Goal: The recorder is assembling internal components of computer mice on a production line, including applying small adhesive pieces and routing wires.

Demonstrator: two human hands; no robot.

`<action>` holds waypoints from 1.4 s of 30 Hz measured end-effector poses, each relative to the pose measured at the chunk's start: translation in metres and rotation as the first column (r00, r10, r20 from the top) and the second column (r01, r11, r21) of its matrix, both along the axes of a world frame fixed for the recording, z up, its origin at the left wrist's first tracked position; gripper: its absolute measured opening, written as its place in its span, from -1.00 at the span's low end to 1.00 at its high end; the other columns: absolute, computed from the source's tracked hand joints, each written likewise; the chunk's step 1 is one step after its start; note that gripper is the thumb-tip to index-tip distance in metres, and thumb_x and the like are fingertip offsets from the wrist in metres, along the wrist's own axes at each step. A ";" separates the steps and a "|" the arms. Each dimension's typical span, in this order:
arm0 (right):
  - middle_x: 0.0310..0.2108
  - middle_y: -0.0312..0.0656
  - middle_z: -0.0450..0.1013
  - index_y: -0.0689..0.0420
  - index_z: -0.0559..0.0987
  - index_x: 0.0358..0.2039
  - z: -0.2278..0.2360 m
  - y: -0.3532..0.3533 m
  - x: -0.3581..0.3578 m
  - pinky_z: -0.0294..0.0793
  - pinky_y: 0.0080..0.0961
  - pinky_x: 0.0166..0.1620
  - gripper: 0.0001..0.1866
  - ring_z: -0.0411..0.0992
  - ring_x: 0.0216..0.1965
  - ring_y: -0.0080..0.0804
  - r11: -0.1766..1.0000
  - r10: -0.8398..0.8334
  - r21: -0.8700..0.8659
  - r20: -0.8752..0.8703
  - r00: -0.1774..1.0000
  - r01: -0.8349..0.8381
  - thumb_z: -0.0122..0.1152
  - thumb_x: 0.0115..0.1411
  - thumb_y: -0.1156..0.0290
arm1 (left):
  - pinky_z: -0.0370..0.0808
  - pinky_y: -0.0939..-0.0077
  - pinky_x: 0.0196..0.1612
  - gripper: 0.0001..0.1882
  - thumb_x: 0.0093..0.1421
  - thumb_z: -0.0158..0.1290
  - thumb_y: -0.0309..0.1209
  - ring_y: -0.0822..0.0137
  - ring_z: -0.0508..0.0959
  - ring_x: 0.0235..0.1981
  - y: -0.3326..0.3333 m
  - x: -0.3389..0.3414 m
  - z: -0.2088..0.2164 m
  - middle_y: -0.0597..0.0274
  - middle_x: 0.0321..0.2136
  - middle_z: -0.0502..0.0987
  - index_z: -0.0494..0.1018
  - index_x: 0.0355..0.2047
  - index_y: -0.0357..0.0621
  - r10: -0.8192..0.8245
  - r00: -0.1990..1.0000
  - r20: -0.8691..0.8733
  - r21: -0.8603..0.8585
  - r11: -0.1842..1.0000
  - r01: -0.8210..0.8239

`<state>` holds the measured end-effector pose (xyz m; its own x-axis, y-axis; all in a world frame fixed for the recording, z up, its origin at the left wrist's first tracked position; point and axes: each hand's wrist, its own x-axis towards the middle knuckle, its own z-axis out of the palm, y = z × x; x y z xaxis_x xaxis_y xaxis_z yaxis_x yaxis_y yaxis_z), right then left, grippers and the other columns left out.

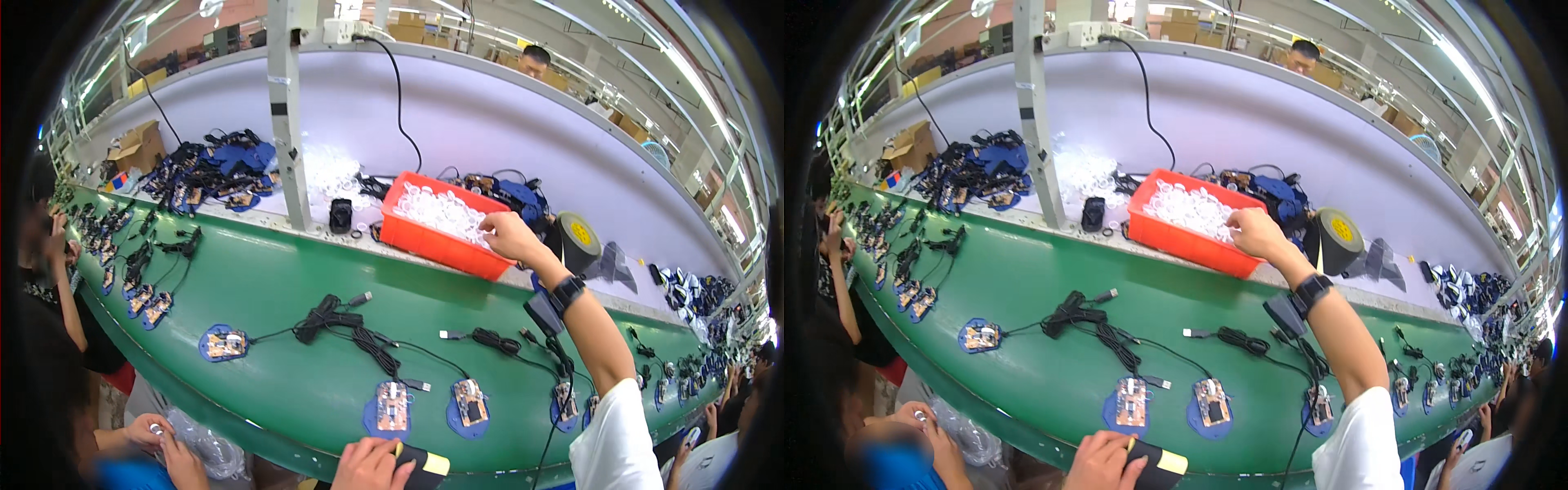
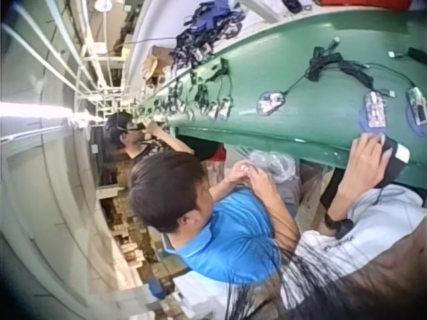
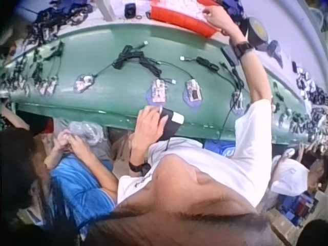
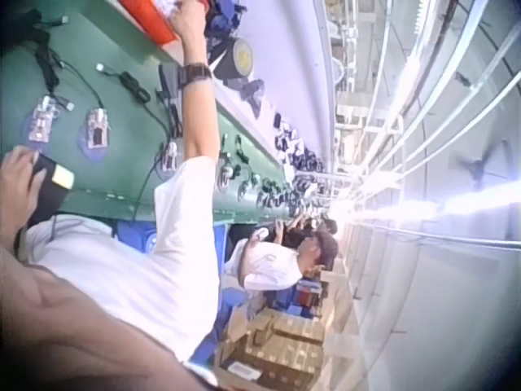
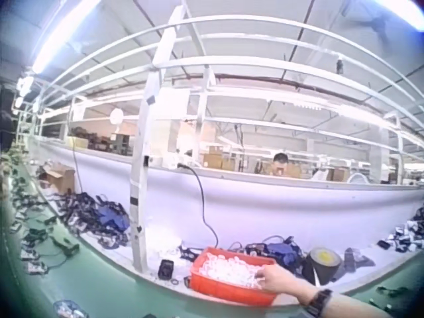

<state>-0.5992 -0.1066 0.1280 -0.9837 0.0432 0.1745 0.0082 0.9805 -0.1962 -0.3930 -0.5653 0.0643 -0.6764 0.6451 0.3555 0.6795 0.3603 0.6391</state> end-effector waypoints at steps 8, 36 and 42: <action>-0.12 0.16 0.65 0.13 0.77 -0.10 -0.058 0.025 -0.060 0.58 -0.15 0.12 -0.66 0.63 -0.04 0.05 0.994 -0.107 0.018 0.137 0.985 0.106 0.29 0.09 0.45 | 0.49 0.02 0.03 -0.70 0.33 0.17 -0.34 -0.13 0.57 0.05 0.011 -0.003 -0.004 -0.15 -0.01 0.61 0.55 -0.11 -0.38 0.074 0.997 0.031 0.025 0.997 -0.074; -0.20 -0.20 0.59 0.13 0.75 -0.27 -0.029 -0.270 0.295 0.50 -0.36 -0.23 -0.68 0.57 -0.21 -0.25 0.746 0.143 -0.454 -0.605 0.783 -0.488 0.54 -0.08 0.68 | 0.16 0.23 -0.57 -0.58 0.39 0.05 -0.37 0.16 0.29 -0.73 -0.004 0.015 0.030 0.10 -0.73 0.26 0.27 -0.60 -0.29 0.121 0.901 0.417 0.124 0.974 -0.189; -0.22 -0.12 0.62 0.28 0.67 -0.23 -0.027 -0.258 0.264 0.57 -0.41 -0.18 -0.84 0.59 -0.24 -0.28 0.440 -0.221 -0.819 -0.495 0.840 -0.367 0.40 0.17 0.70 | 0.28 0.25 -0.49 -0.65 0.44 -0.01 -0.30 0.10 0.39 -0.62 -0.013 0.005 0.024 0.04 -0.61 0.41 0.49 -0.35 -0.41 0.181 0.901 0.395 0.143 0.956 -0.255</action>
<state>-0.3352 -0.3643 0.1009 -0.7730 0.3880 0.5019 -0.4311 0.2592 -0.8643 -0.3883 -0.5785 0.0887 -0.8986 0.4132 0.1476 0.2953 0.3207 0.9000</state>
